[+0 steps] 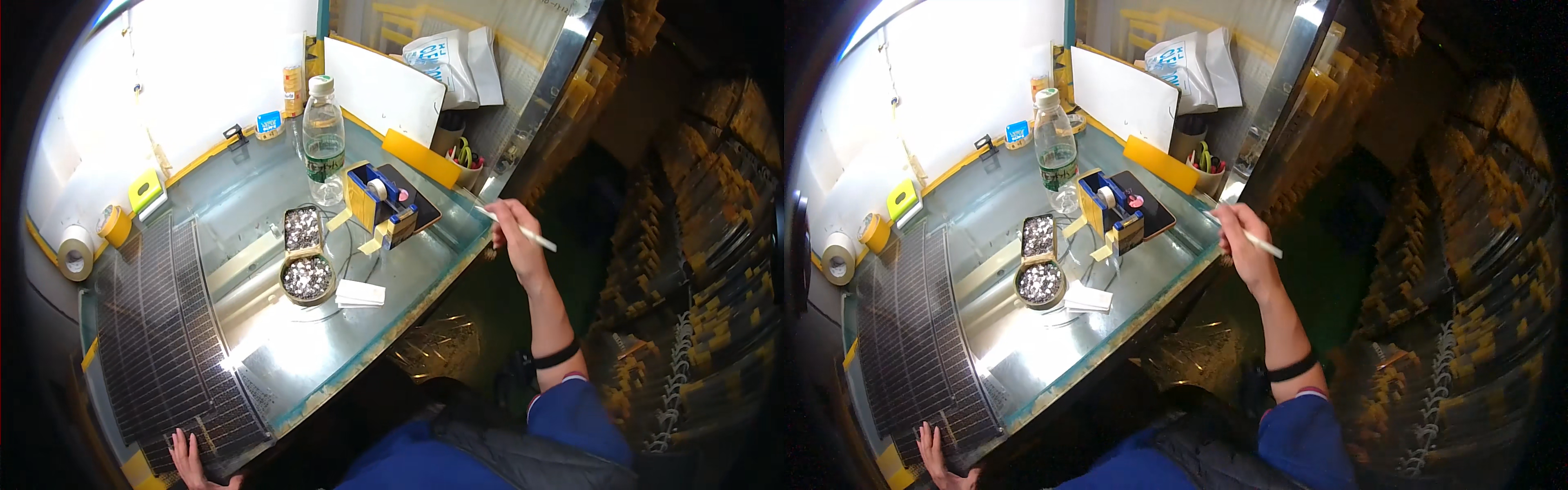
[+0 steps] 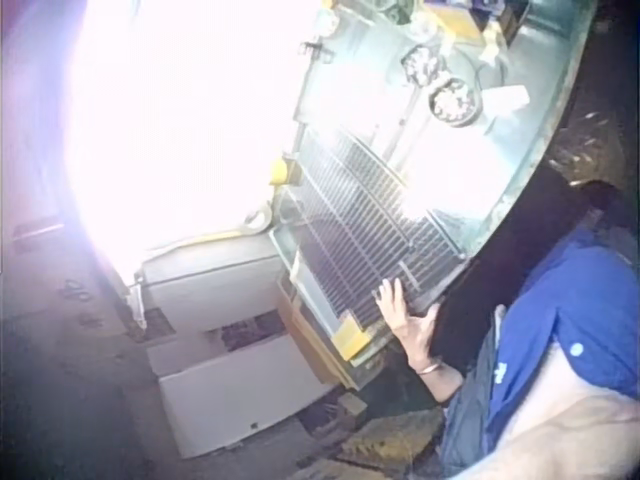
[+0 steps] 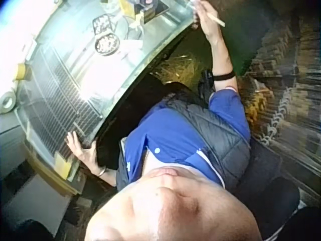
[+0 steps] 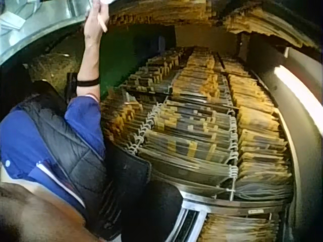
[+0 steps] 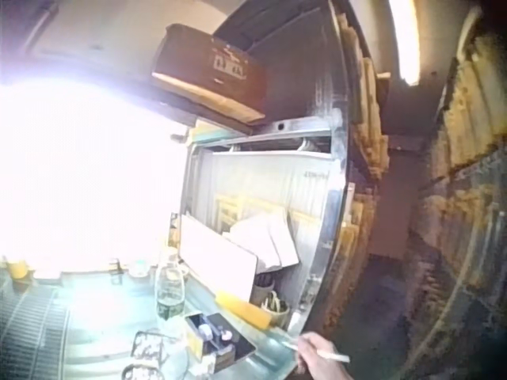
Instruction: Inspecting and manually adjusting small components on solar panel sheets using a precision tool and cleaning them with a cloth.
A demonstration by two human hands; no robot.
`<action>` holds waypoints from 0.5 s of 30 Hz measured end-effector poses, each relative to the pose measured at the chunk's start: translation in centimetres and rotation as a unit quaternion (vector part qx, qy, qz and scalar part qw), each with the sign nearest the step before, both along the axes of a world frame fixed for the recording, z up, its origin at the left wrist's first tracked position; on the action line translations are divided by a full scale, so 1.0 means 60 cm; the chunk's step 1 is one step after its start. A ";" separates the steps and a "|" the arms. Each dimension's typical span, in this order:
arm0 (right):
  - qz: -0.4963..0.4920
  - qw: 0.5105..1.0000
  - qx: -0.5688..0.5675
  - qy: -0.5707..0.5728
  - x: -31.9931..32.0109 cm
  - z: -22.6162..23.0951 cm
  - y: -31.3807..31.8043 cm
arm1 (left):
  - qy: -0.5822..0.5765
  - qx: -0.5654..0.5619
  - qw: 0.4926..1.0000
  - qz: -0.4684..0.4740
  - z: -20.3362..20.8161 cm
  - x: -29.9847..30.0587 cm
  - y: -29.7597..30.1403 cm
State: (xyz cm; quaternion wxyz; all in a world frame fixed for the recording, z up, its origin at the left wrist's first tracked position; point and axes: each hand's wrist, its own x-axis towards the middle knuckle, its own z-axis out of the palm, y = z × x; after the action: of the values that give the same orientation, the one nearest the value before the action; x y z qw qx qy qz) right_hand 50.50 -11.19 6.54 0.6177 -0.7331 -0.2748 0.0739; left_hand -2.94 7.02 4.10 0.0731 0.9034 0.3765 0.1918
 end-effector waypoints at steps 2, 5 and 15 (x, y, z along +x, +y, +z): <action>-0.012 1.000 -0.002 -0.003 0.029 0.017 0.038 | -0.006 0.005 1.000 -0.010 0.000 0.003 0.005; -0.079 0.992 -0.033 -0.095 0.084 0.030 0.085 | -0.006 0.012 1.000 -0.011 -0.007 0.002 0.010; -0.175 0.925 -0.221 -0.254 0.237 -0.009 0.175 | -0.017 -0.005 1.000 -0.003 0.000 0.000 0.024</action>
State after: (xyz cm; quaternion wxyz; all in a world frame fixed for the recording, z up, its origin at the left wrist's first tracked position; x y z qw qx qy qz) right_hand 64.71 -0.66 6.02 0.3525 -0.8817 -0.2666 -0.1653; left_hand -2.96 8.45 4.11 0.0848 0.9007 0.3735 0.2050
